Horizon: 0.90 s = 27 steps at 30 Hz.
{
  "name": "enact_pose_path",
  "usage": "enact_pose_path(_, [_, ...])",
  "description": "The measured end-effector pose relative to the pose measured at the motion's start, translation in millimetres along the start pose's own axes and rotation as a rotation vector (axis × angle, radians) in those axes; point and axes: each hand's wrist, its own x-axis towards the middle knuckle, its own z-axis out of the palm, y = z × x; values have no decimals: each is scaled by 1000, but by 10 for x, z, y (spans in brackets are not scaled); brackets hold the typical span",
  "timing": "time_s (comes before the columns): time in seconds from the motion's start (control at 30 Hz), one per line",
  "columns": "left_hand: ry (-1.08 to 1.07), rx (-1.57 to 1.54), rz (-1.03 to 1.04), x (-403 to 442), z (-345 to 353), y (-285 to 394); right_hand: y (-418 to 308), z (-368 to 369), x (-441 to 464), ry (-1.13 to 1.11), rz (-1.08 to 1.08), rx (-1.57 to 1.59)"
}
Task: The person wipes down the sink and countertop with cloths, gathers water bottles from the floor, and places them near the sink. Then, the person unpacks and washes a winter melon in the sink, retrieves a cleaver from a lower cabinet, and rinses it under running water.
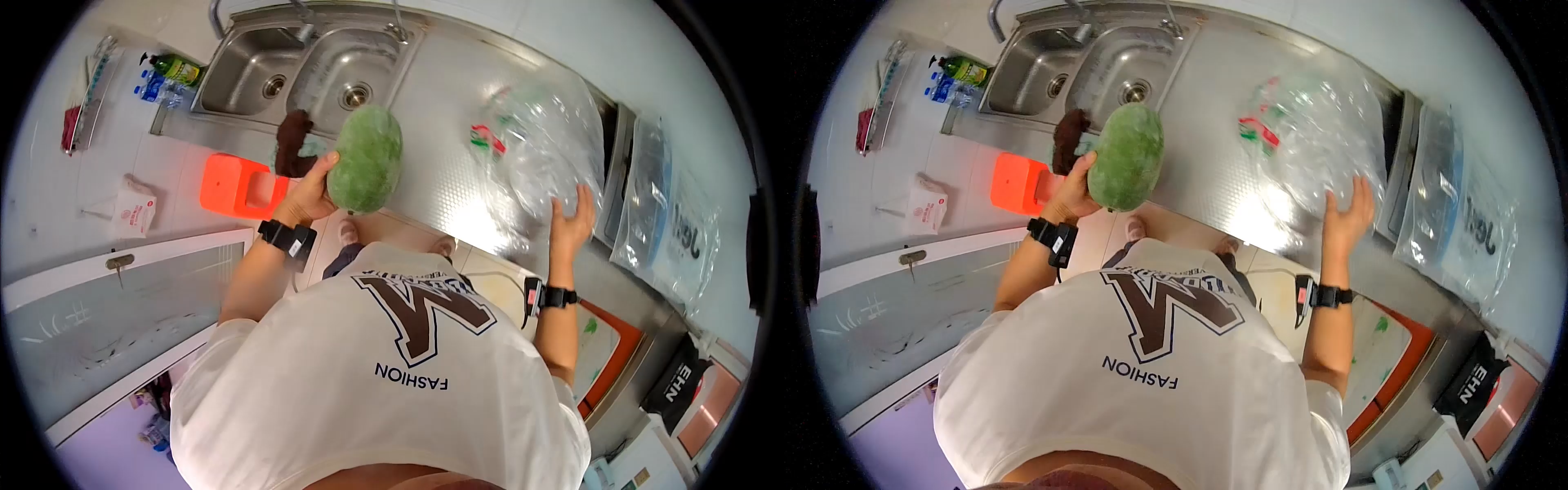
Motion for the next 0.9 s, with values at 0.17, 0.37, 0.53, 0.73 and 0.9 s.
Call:
enact_pose_path(0.17, [32,-73,68,-364,-337,329,-758,-72,-193,186,-123,-121])
enact_pose_path(0.37, [21,-173,174,-687,-1119,783,-1756,461,-695,-5,64,42])
enact_pose_path(0.53, [-16,-317,131,-718,-1790,1131,-2592,864,-963,-158,135,228])
enact_pose_path(0.73, [-52,-382,160,-471,-2157,1502,-3001,872,-961,-333,327,450])
enact_pose_path(0.9, [81,-430,146,-380,-2104,1857,-3203,1014,-422,-516,459,660])
